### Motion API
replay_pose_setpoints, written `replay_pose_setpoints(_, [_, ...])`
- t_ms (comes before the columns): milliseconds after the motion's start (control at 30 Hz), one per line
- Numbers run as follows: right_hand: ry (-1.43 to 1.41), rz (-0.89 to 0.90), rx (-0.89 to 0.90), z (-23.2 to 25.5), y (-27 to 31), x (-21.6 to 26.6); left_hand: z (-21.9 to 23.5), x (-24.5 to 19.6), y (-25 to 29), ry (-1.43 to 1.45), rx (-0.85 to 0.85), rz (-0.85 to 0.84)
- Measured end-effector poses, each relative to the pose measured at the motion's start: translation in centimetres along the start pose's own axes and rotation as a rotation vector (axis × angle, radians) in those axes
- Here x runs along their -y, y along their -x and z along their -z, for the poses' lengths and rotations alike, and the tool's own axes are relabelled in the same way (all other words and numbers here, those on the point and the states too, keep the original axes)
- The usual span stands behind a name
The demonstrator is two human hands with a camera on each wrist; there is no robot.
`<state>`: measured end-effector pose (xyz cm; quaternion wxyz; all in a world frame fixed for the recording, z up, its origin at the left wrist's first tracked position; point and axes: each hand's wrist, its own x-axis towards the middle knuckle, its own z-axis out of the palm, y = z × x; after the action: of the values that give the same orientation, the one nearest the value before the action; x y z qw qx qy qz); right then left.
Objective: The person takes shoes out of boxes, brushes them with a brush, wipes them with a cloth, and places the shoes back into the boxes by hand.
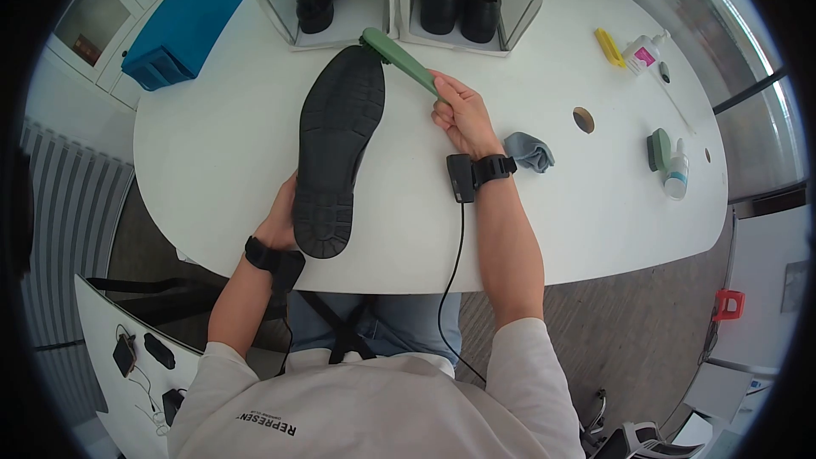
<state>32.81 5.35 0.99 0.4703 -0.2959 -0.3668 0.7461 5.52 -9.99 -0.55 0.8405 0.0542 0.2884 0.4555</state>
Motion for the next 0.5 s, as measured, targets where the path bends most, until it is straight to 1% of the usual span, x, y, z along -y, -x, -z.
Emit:
replay_pose_setpoints(67, [-0.033,0.012,-0.012,0.0,-0.1,0.1,-0.3,0.0,-0.2,-0.049,0.000,0.007])
replay_pose_setpoints(133, [-0.033,0.020,-0.027,-0.1,-0.4,0.2,-0.8,0.3,-0.2,-0.107,-0.017,-0.069])
replay_pose_setpoints(167, [-0.037,0.021,-0.048,-0.1,-0.2,0.0,-1.1,0.3,-0.2,-0.108,-0.021,-0.061])
replay_pose_setpoints(233, [-0.044,0.019,-0.039,-0.1,-0.2,-0.1,-1.8,0.4,0.0,-0.225,-0.084,-0.099])
replay_pose_setpoints(267, [-0.043,0.024,-0.017,-0.1,-0.2,0.0,-2.2,0.4,0.2,-0.224,-0.088,-0.093])
replay_pose_setpoints(333, [-0.024,0.039,-0.034,-0.4,-0.1,-0.1,-2.8,0.4,0.5,-0.338,-0.091,-0.096])
replay_pose_setpoints(400, [-0.001,0.055,-0.051,-0.6,0.0,-0.1,-2.7,0.4,0.5,-0.341,-0.078,-0.091])
replay_pose_setpoints(467, [0.082,0.068,0.007,-0.9,0.2,0.1,-3.0,0.5,0.5,-0.345,-0.063,-0.091])
replay_pose_setpoints(500, [0.086,0.075,0.012,-0.9,0.3,0.3,-3.1,0.5,0.4,-0.341,-0.110,-0.117])
